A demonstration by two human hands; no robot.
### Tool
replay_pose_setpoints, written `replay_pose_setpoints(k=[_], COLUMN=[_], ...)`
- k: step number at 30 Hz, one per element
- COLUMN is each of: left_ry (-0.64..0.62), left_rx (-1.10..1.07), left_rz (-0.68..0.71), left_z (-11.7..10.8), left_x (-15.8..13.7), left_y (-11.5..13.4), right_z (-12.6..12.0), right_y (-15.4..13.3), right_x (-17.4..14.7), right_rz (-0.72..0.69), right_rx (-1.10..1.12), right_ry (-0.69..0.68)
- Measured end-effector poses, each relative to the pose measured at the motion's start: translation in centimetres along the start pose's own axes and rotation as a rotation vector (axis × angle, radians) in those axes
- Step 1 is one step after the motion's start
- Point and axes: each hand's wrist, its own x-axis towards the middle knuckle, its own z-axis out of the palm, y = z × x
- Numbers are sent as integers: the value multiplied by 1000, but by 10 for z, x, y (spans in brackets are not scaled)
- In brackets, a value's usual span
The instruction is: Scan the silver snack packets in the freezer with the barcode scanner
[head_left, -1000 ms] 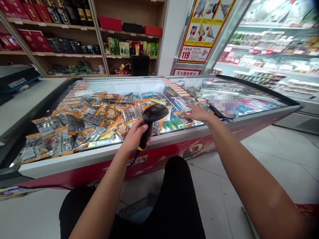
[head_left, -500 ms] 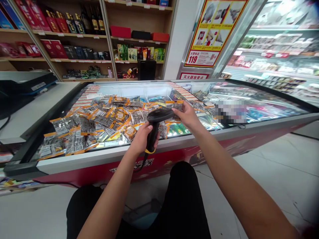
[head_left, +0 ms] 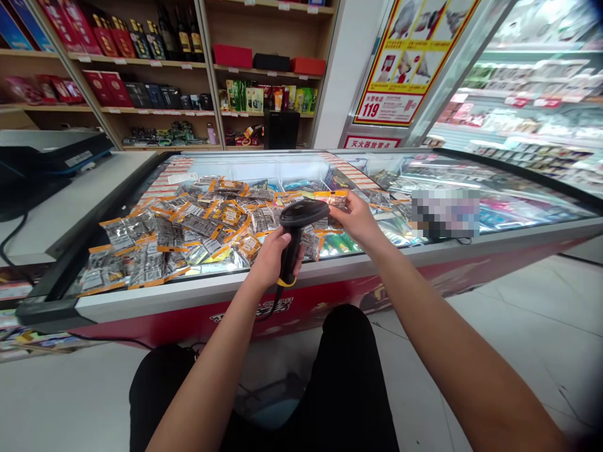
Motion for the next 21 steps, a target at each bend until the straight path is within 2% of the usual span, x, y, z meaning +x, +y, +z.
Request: replay_pose_setpoints(k=[9,17,21], left_ry=[30,3,3], left_rx=[7,19,24], left_rz=[5,4,2], left_z=[3,2,0], left_x=[0,1,1], left_y=[3,2,1], right_z=[1,-9,-12], right_y=[7,30,32], right_x=[0,11,13], right_rz=[23,-18,-93], right_rx=[21,-3,-4], right_ry=[15,118,159])
